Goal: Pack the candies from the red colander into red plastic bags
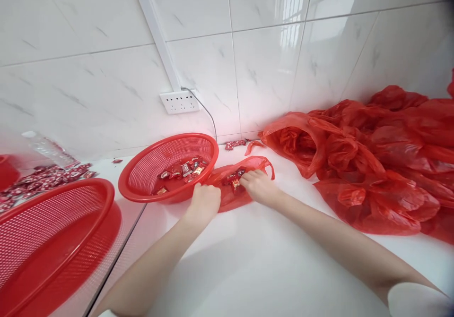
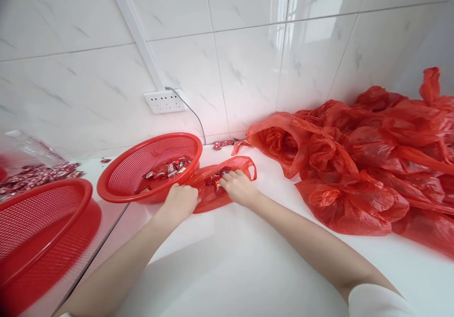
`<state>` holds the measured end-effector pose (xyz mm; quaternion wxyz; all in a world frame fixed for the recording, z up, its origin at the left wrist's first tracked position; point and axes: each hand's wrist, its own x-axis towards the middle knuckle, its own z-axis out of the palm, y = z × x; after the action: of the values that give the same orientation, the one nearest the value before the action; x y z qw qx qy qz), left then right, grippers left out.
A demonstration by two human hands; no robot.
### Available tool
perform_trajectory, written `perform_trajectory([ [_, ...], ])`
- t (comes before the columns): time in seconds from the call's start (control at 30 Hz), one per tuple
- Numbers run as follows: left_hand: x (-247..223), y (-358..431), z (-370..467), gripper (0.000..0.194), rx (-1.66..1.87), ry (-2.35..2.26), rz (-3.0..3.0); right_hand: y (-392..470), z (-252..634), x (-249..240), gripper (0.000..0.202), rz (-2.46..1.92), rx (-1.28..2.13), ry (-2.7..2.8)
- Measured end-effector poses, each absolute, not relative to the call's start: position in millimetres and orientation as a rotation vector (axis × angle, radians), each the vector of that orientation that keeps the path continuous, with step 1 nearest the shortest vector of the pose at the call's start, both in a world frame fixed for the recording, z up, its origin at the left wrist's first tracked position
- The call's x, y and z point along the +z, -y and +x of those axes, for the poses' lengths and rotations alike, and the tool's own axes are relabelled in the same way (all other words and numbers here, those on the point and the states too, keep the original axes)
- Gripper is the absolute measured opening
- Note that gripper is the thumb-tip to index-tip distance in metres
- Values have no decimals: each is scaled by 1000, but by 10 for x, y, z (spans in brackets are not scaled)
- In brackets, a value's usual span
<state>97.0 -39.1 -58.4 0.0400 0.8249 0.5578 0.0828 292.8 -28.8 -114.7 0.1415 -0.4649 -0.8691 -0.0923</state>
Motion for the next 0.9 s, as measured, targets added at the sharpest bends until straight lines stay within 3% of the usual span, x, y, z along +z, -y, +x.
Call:
perform_trajectory([
  [0.1, -314, 461, 845, 35, 17, -1709, 2611, 326, 3153, -942, 30, -1621, -199, 2376],
  [0.27, -52, 559, 697, 41, -94, -1789, 2551, 416, 3568, -738, 56, -2146, 323, 2305],
  [0.63, -534, 425, 897, 33, -342, -1988, 2552, 313, 3596, -896, 54, -1940, 505, 2361],
  [0.77, -514, 352, 930, 33, -103, -1900, 2622, 338, 3588, -750, 23, -1616, 643, 2215],
  [0.9, -282, 369, 873, 25, 609, -1491, 2439, 444, 3611, -468, 33, -1349, 629, 1884],
])
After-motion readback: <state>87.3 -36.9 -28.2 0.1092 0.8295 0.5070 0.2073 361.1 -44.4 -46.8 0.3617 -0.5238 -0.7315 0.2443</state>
